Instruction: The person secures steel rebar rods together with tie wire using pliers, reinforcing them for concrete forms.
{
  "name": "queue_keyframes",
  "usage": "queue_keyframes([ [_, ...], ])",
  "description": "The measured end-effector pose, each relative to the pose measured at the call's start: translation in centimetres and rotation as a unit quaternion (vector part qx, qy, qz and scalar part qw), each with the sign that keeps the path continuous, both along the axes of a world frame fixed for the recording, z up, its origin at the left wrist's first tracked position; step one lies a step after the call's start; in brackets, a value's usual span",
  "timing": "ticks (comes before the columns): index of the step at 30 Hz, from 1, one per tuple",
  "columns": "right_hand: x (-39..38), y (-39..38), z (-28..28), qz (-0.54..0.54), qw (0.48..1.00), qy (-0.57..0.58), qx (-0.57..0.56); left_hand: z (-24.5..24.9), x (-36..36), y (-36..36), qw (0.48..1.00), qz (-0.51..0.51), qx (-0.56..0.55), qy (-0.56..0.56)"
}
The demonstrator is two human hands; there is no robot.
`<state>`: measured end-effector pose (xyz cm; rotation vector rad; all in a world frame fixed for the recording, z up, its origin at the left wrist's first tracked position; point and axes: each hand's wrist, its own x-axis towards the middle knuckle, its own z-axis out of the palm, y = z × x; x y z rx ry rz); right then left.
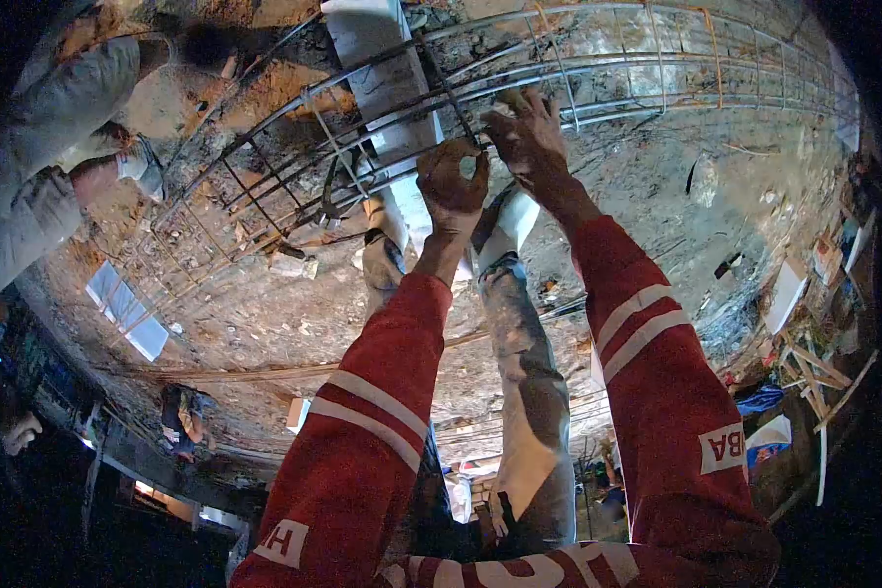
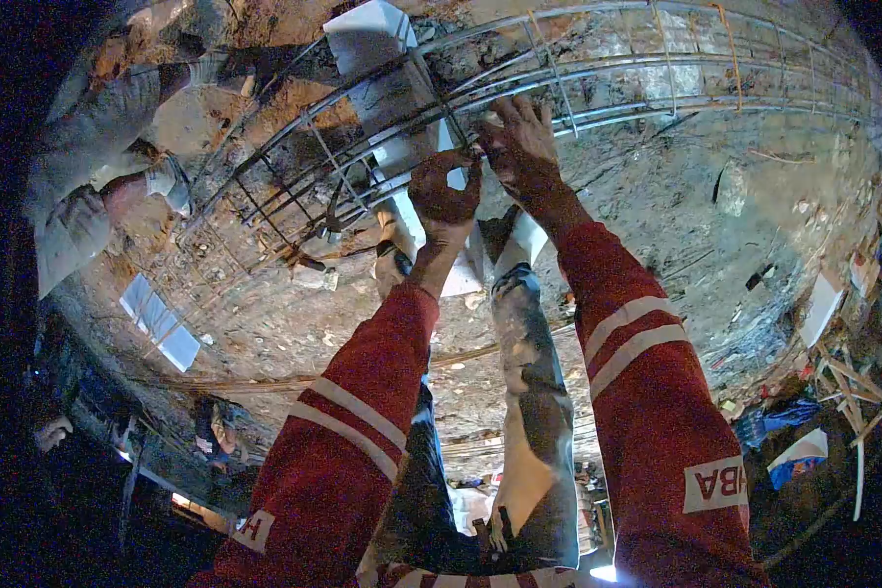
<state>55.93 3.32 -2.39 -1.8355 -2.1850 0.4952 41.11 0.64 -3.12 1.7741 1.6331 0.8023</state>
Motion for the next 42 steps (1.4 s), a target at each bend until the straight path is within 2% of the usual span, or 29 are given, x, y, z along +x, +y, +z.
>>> queue_keyframes([
  [5, 0.1, -0.9, 0.0, -0.039, 0.997, -0.030, -0.052, -0.7, 0.0, -0.3, 1.000, -0.013, 0.015, 0.018],
  [7, -0.2, -0.6, 0.1, -0.030, 0.996, -0.072, 0.040, -0.8, 0.4, 0.0, 1.000, 0.008, -0.012, -0.014],
  [8, -0.1, -0.5, 0.3, -0.026, 0.999, 0.002, 0.044, -0.5, 0.4, -0.1, 1.000, 0.003, -0.019, -0.001],
  [9, 0.1, -0.1, 0.6, -0.031, 0.998, 0.003, 0.047, -0.4, 0.5, 0.0, 1.000, -0.002, -0.016, 0.000],
  [11, 0.1, 0.4, 1.1, -0.006, 0.993, -0.064, -0.096, -0.1, 0.4, 0.1, 1.000, -0.008, -0.021, -0.006],
  [12, 0.3, 0.3, 0.0, -0.007, 0.995, -0.003, -0.096, -0.1, 0.4, 0.0, 1.000, -0.010, -0.022, -0.004],
  [13, 0.1, -0.3, -0.8, -0.009, 0.995, -0.002, -0.097, -0.1, 0.5, -0.1, 0.999, -0.002, -0.032, -0.016],
  [15, -0.8, -0.2, -1.6, 0.100, 0.963, -0.054, -0.245, -0.4, 0.7, 0.2, 0.999, 0.001, -0.036, -0.029],
  [19, -0.5, 2.1, -0.2, 0.003, 0.934, 0.026, -0.356, -0.3, 0.7, 0.0, 1.000, 0.001, -0.027, 0.013],
  [20, -0.3, 1.0, -0.3, 0.010, 0.963, 0.044, -0.266, -0.3, 0.8, 0.1, 0.999, 0.008, -0.046, 0.002],
  [21, 0.2, -1.2, -2.2, -0.028, 0.980, 0.194, -0.039, -0.2, 0.8, 0.2, 0.998, 0.016, -0.064, -0.010],
  [23, -0.8, -3.2, 1.3, -0.176, 0.964, 0.196, 0.023, -0.3, 0.6, 0.2, 0.998, 0.009, -0.067, -0.010],
  [24, -0.8, -4.2, 1.4, -0.172, 0.965, 0.198, 0.025, -0.4, 0.6, 0.2, 0.999, -0.004, -0.049, 0.007],
  [25, -0.6, -6.0, 0.6, -0.269, 0.919, 0.270, -0.105, -0.5, 0.4, 0.0, 0.999, -0.018, -0.032, 0.024],
  [26, -0.6, -7.6, -0.3, -0.358, 0.841, 0.331, -0.234, -0.9, 0.3, 0.0, 0.999, -0.021, -0.035, 0.010],
  [27, -0.6, -8.4, -1.2, -0.359, 0.840, 0.332, -0.236, -0.8, 0.2, -0.1, 0.999, -0.022, -0.037, 0.011],
  [28, -0.6, -8.7, -2.1, -0.398, 0.727, 0.489, -0.273, -0.6, 0.3, 0.0, 0.998, -0.021, -0.047, 0.027],
  [29, -0.7, -8.9, -3.1, -0.419, 0.584, 0.627, -0.300, -0.4, 0.3, 0.1, 0.997, -0.020, -0.056, 0.044],
  [31, -2.4, -9.1, -5.0, -0.427, 0.593, 0.614, -0.298, 0.0, 0.3, 0.2, 0.996, -0.018, -0.067, 0.047],
  [32, -3.3, -9.4, -6.4, -0.376, 0.761, 0.476, -0.230, 0.2, 0.3, 0.2, 0.996, -0.015, -0.078, 0.047],
  [33, -4.0, -9.5, -7.1, -0.305, 0.888, 0.311, -0.149, 0.2, 0.3, 0.3, 0.996, -0.019, -0.077, 0.047],
  [34, -5.0, -9.2, -4.6, -0.308, 0.941, 0.027, -0.136, 0.1, 0.3, 0.3, 0.996, -0.016, -0.081, 0.046],
  [37, -4.2, -8.0, 2.0, -0.286, 0.950, -0.009, -0.122, -0.5, 0.2, 0.4, 0.998, -0.022, -0.055, 0.037],
  [39, -3.7, -8.1, 3.0, -0.261, 0.959, -0.041, -0.106, -0.7, 0.3, 0.5, 0.999, -0.027, -0.024, 0.035],
  [42, -2.1, -8.5, 1.9, -0.064, 0.996, -0.007, -0.066, -0.3, 0.2, 0.2, 0.999, -0.011, -0.029, 0.043],
])
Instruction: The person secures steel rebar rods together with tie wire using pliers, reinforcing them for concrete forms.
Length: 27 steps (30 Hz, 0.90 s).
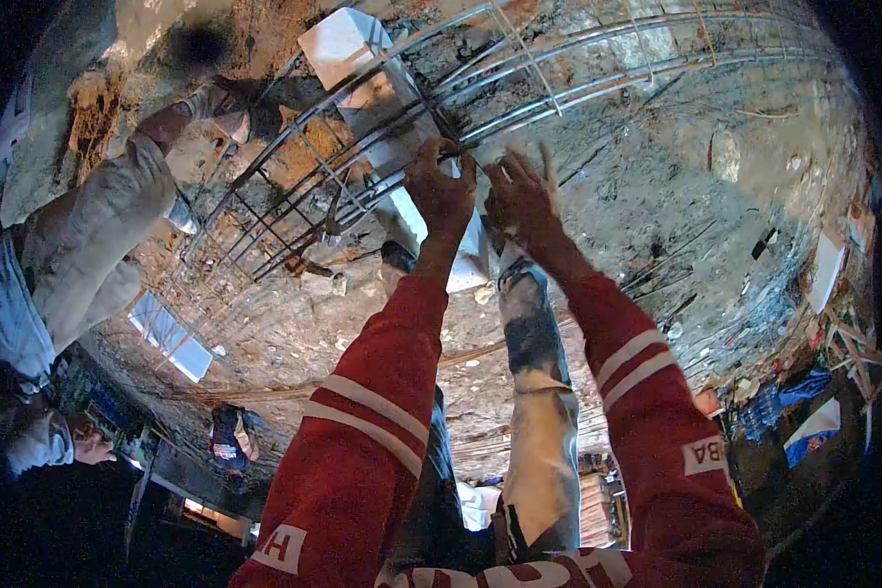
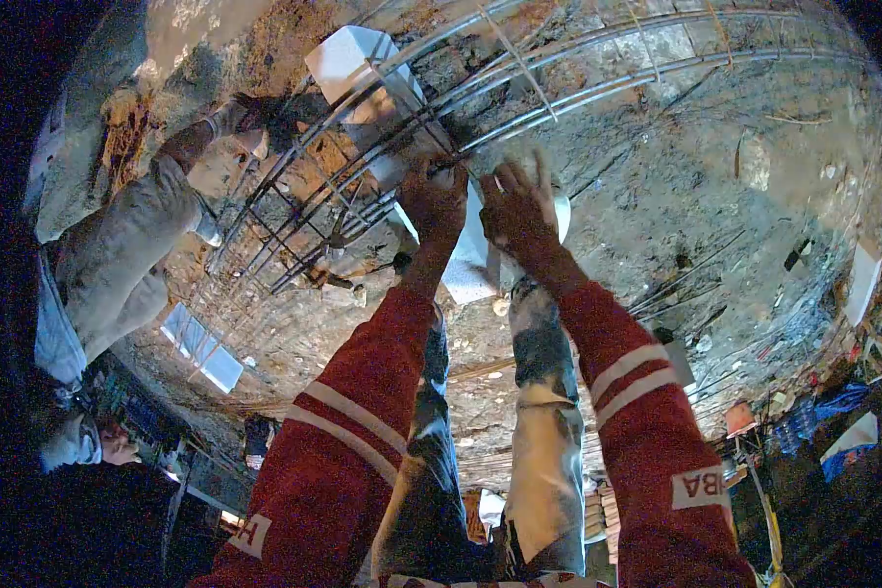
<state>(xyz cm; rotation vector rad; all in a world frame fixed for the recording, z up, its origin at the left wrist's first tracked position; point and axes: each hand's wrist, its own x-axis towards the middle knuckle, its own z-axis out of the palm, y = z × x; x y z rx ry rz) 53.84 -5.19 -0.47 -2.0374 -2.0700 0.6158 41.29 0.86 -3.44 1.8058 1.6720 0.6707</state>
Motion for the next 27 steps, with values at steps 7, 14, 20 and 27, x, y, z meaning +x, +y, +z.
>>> queue_keyframes([
  [7, -1.4, -6.0, -1.0, 0.103, 0.964, 0.069, -0.234, 0.5, -0.1, -0.2, 0.999, -0.004, -0.021, -0.029],
  [14, -4.0, -23.8, -4.6, 0.010, 0.908, 0.366, -0.204, 1.2, -0.7, -1.7, 0.990, -0.088, 0.105, 0.012],
  [20, -6.3, -8.5, 1.5, -0.318, 0.871, 0.365, -0.085, 3.6, -1.1, -3.5, 0.985, -0.016, -0.114, -0.131],
  [27, -10.9, -4.5, 3.5, -0.404, 0.893, 0.186, -0.063, 2.6, -2.0, -1.7, 0.907, 0.109, -0.326, -0.243],
])
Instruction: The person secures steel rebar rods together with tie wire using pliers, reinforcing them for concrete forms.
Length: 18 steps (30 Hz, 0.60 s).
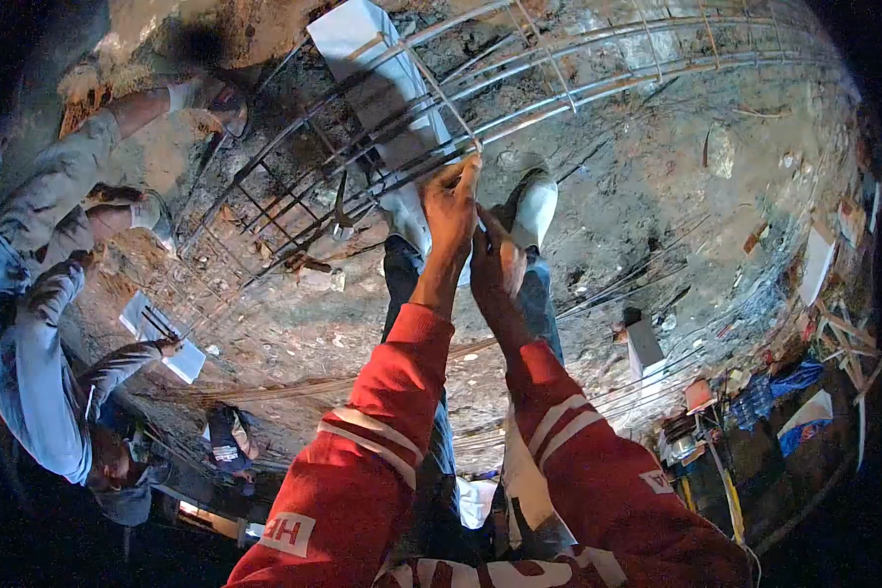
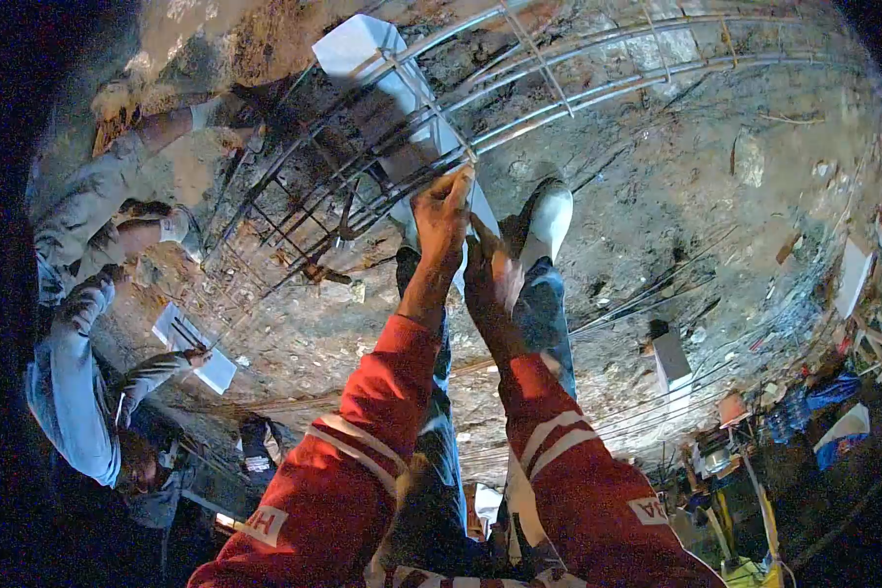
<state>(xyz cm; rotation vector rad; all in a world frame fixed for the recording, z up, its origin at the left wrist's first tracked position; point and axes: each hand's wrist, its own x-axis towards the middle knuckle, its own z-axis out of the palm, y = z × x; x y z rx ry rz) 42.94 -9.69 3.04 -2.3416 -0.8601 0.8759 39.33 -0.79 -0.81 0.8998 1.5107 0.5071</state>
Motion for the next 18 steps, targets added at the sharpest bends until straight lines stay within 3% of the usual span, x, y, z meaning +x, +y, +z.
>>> queue_keyframes([
  [2, -0.4, 0.6, 1.2, -0.010, 0.997, 0.082, -0.010, -0.7, -0.3, 0.1, 1.000, 0.000, -0.026, -0.013],
  [3, -0.2, 0.3, 0.6, -0.004, 0.997, 0.078, -0.011, -1.1, -0.2, 0.1, 0.989, 0.078, -0.109, -0.064],
  [4, 0.2, -0.4, -0.4, 0.074, 0.995, -0.004, -0.065, -2.3, -0.3, 0.3, 0.988, 0.083, -0.109, -0.068],
  [5, 0.3, -1.3, -1.2, 0.151, 0.977, -0.085, -0.121, -3.5, -0.5, 0.4, 0.993, 0.039, -0.111, -0.023],
  [6, 1.6, 2.2, 2.3, 0.145, 0.982, 0.009, -0.121, -4.3, -0.6, 0.3, 0.993, -0.005, -0.113, 0.022],
  [8, 3.2, 4.3, 4.9, 0.147, 0.985, 0.032, -0.078, -3.6, 0.3, 0.5, 0.985, 0.072, -0.149, -0.039],
  [10, 4.5, 5.6, 5.6, 0.149, 0.987, 0.038, -0.055, -3.4, 1.1, 0.9, 0.931, 0.179, -0.298, -0.117],
  [12, 5.2, 7.2, 6.1, 0.172, 0.978, 0.047, -0.106, -2.6, 2.1, 0.7, 0.921, 0.205, -0.297, -0.146],
  [14, 6.1, 7.7, 5.4, 0.187, 0.977, 0.068, -0.074, -1.8, 2.4, 0.6, 0.856, 0.303, -0.316, -0.276],
  [16, 6.7, 8.0, 5.0, 0.202, 0.974, 0.091, -0.043, -3.1, 2.3, -1.2, 0.739, 0.343, -0.362, -0.453],
  [18, 7.2, 7.9, 5.0, 0.228, 0.968, 0.084, -0.068, -2.7, 4.0, -3.0, 0.669, 0.412, -0.311, -0.534],
])
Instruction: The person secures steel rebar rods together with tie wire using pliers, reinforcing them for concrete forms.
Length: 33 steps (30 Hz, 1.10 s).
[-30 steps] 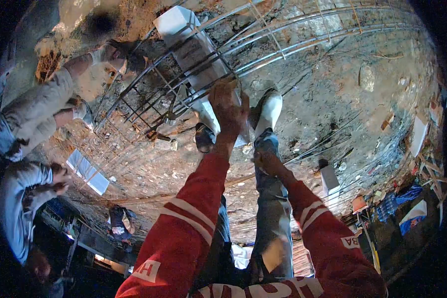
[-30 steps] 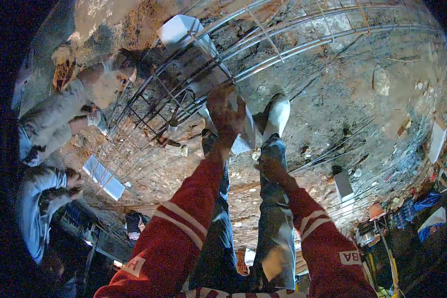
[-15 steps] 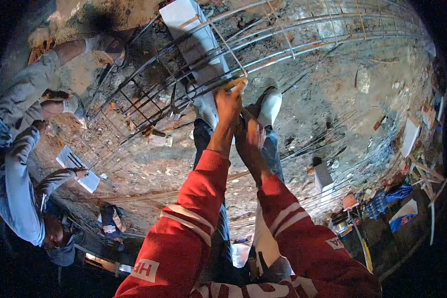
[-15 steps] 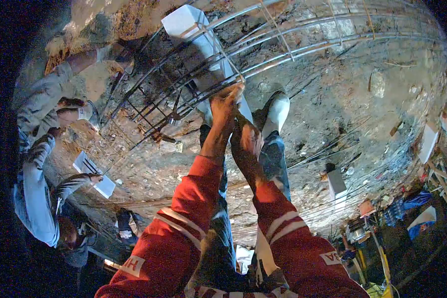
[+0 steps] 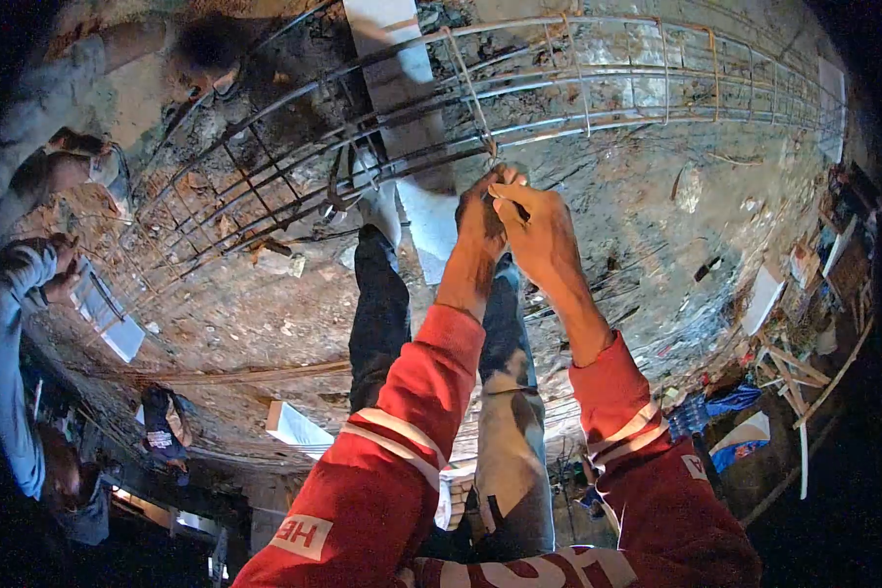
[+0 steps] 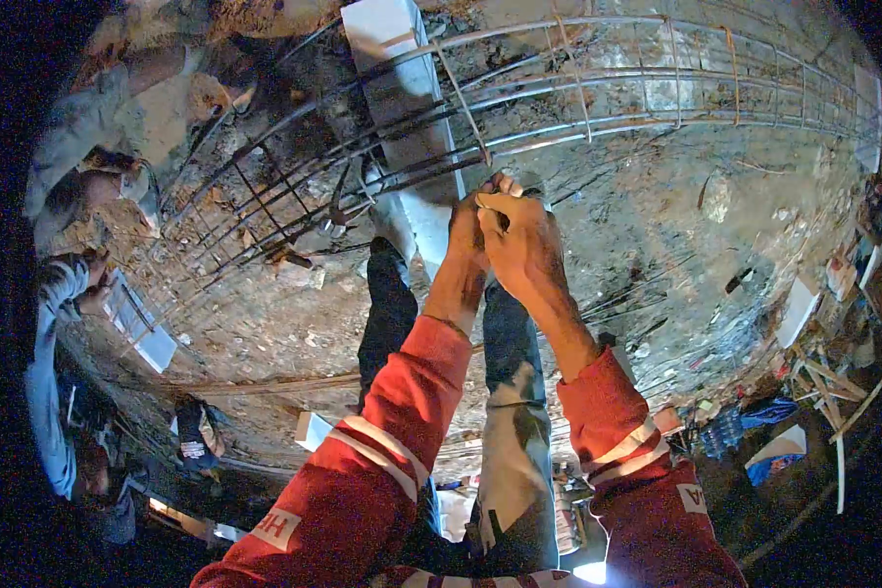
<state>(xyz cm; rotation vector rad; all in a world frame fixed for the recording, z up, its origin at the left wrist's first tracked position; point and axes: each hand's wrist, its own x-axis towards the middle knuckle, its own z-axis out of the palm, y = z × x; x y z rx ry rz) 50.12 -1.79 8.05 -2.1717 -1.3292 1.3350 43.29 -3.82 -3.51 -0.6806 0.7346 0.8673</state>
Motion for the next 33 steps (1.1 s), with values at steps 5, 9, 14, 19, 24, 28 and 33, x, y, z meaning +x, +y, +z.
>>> queue_keyframes([
  [5, -0.4, -0.4, 1.3, -0.002, 0.999, -0.018, -0.046, -0.3, 0.5, -1.5, 0.998, 0.041, 0.034, 0.018],
  [9, -0.7, -0.9, 1.4, 0.001, 0.999, -0.022, -0.049, -0.1, 0.2, -1.5, 0.998, 0.023, 0.039, 0.046],
  [14, -1.2, -1.9, 0.3, 0.026, 0.994, -0.081, 0.065, -1.0, 0.3, -2.1, 0.990, -0.027, 0.004, 0.141],
  [19, -1.2, 3.1, 0.4, 0.046, 0.998, -0.049, 0.007, -2.3, 1.8, -2.7, 0.858, -0.264, 0.146, 0.417],
  [24, 7.3, -0.5, -4.9, -0.171, 0.985, 0.007, -0.010, 0.6, 1.3, 0.2, 0.885, -0.179, -0.039, 0.429],
  [28, 3.1, -9.4, -15.5, -0.443, 0.757, 0.397, -0.271, 2.5, 1.4, 1.5, 0.720, -0.334, 0.090, 0.601],
  [33, -0.3, -4.9, -12.1, -0.150, 0.987, -0.064, 0.016, 6.0, -5.0, 0.4, 0.253, -0.447, 0.432, 0.741],
])
